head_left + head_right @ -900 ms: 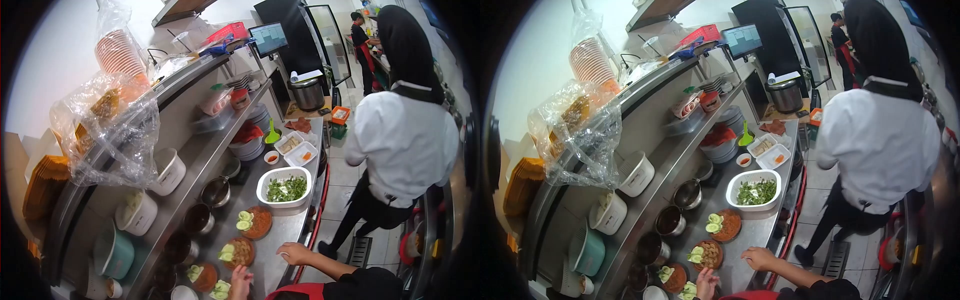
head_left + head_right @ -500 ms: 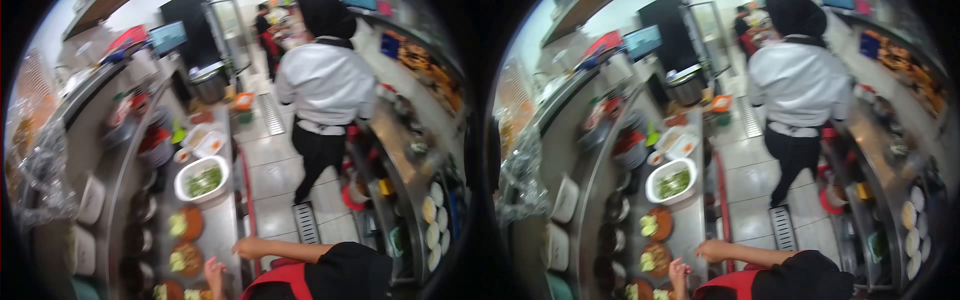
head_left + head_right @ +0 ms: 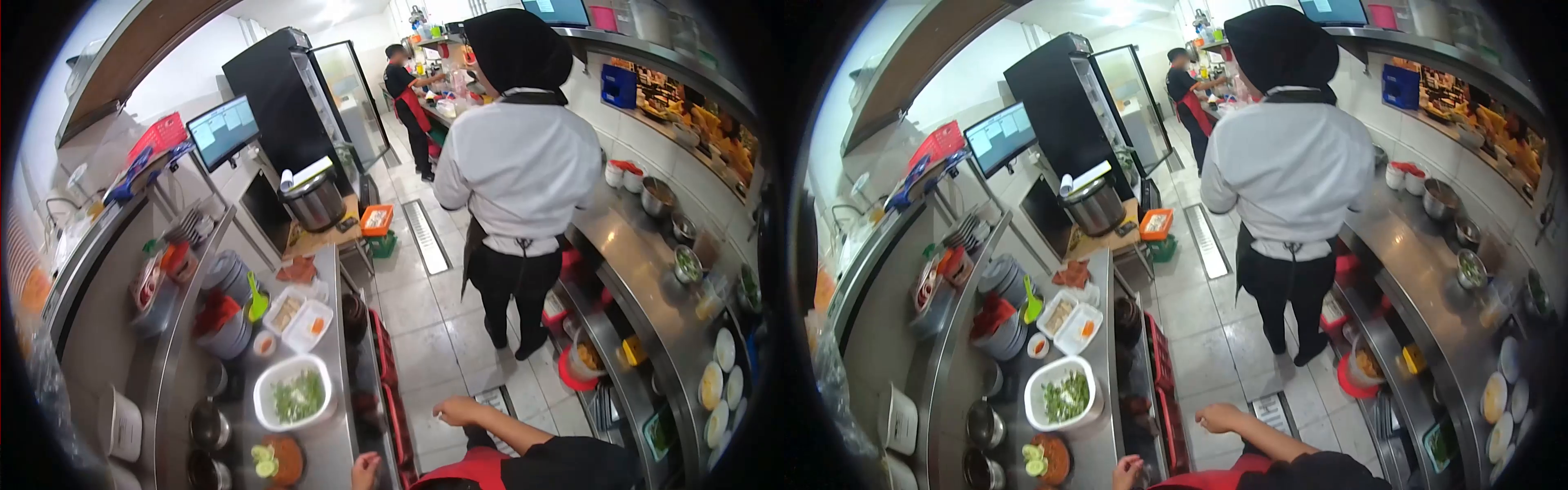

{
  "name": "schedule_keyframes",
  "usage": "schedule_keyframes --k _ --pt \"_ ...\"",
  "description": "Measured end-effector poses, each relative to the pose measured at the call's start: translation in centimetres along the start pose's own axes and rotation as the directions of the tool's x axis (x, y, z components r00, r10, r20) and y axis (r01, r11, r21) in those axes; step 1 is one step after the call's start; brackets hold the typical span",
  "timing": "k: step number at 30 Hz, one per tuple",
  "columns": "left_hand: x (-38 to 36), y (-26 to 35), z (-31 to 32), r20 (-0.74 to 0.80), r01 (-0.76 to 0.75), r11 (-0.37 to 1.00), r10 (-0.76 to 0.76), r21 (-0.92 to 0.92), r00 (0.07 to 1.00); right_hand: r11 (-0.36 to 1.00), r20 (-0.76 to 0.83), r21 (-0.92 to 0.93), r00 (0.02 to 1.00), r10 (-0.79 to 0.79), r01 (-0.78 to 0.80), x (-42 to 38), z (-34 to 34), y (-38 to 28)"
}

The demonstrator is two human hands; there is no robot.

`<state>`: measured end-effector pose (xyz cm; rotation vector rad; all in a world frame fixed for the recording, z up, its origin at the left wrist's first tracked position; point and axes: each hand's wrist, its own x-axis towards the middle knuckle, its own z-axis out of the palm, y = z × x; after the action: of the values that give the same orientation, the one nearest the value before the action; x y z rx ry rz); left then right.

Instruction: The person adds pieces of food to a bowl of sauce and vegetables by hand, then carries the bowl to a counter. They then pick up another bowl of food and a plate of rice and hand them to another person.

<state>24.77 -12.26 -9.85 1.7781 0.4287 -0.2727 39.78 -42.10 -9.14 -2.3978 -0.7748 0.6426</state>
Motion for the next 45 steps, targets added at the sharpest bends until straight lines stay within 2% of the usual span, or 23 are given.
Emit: schedule_keyframes --k 2,4,6,8,10,12,15,17,18,19,20,21,24,27,30,31,33,36,39,40,42,43,45 --pt "3.5 0.0 1.3 0.028 0.076 0.996 -0.078 0.056 0.997 0.998 0.003 0.037 0.999 0.048 -0.048 1.5 -3.4 2.5" --pt "6.6 0.6 2.0 -0.011 0.123 0.992 -0.123 -0.005 0.992 0.992 -0.015 0.058 0.993 0.113 -0.112 2.8 -6.5 5.8" --pt "8.9 0.9 2.1 -0.097 0.158 0.974 -0.175 -0.165 0.980 0.986 -0.024 0.030 0.986 0.167 -0.166 4.0 -9.6 9.2" --pt "9.4 -0.1 1.8 -0.220 0.149 0.891 -0.262 -0.428 0.940 0.978 0.026 -0.055 0.979 0.205 -0.203 5.5 -11.7 12.5" --pt "9.0 -2.2 1.6 -0.331 0.038 0.701 -0.383 -0.712 0.863 0.976 0.066 -0.115 0.979 0.191 -0.183 8.0 -13.9 14.5" --pt "8.0 -4.2 1.8 -0.386 -0.160 0.432 -0.508 -0.888 0.770 0.980 0.057 -0.117 0.984 0.166 -0.159 10.3 -15.8 14.3" --pt "7.3 -6.7 1.7 -0.306 -0.448 -0.032 -0.687 -0.894 0.659 0.983 0.043 -0.079 0.985 0.169 -0.166 13.2 -17.4 13.3" --pt "7.0 -7.9 1.8 -0.295 -0.529 -0.104 -0.732 -0.842 0.615 0.996 0.007 -0.059 0.998 0.065 -0.065 14.9 -16.2 13.3" --pt "6.6 -5.7 2.1 -0.289 -0.529 -0.092 -0.752 -0.844 0.592 0.999 -0.011 -0.047 1.000 0.014 -0.014 15.7 -15.2 13.7" --pt "6.0 -4.1 3.1 -0.529 -0.479 0.266 -0.621 -0.836 0.579 0.999 0.036 -0.029 0.999 -0.016 0.017 16.5 -14.0 14.4" --pt "5.6 -2.5 4.3 -0.703 -0.412 0.595 -0.413 -0.690 0.579 0.999 0.082 -0.010 0.996 -0.047 0.048 17.3 -13.0 15.0" --pt "5.7 -1.6 4.8 -0.785 -0.328 0.843 -0.163 -0.425 0.598 0.997 0.127 -0.040 0.990 -0.059 0.064 17.7 -12.0 15.6" --pt "6.8 -5.2 4.1 -0.880 -0.304 0.868 -0.258 -0.393 0.399 0.994 0.242 -0.071 0.968 -0.061 0.080 17.7 -12.7 15.6" --pt "6.6 -6.9 3.1 -0.845 0.028 0.938 -0.324 -0.346 0.424 0.996 0.298 -0.068 0.954 -0.041 0.064 18.8 -12.7 17.1" --pt "5.7 -5.3 2.3 -0.782 0.098 0.980 -0.196 -0.171 0.592 0.992 0.297 -0.120 0.955 0.006 0.031 20.2 -13.0 18.9" --pt "5.9 -4.1 2.6 -0.823 0.187 0.982 -0.120 -0.017 0.555 0.989 0.287 -0.146 0.958 0.025 0.017 20.5 -13.3 18.9" --pt "6.5 -1.2 3.6 -0.862 0.369 0.888 0.056 0.273 0.505 0.989 0.299 -0.142 0.950 0.090 -0.049 20.8 -15.0 18.1" --pt "4.6 5.3 4.1 -0.811 0.104 0.991 -0.133 -0.089 0.570 0.987 0.275 -0.131 0.953 0.123 -0.090 21.4 -16.1 17.6" --pt "4.5 9.3 5.2 -0.746 0.051 0.910 -0.368 -0.412 0.555 0.981 0.298 -0.165 0.942 0.152 -0.106 20.6 -14.9 18.5" --pt "4.2 7.9 5.2 -0.778 0.075 0.938 -0.324 -0.338 0.539 0.978 0.307 -0.181 0.939 0.155 -0.102 20.7 -14.7 18.5" --pt "4.4 2.9 4.4 -0.834 0.112 0.978 -0.208 -0.175 0.512 0.996 0.358 -0.084 0.933 0.028 0.003 20.7 -13.9 18.5" --pt "4.7 1.0 3.7 -0.833 0.177 0.980 -0.172 -0.090 0.526 0.998 0.377 -0.036 0.925 -0.037 0.055 20.8 -13.8 18.4" --pt "5.0 -1.9 2.6 -0.823 0.301 0.951 -0.111 0.076 0.557 0.942 0.293 0.217 0.903 -0.314 0.257 21.5 -15.6 14.3"
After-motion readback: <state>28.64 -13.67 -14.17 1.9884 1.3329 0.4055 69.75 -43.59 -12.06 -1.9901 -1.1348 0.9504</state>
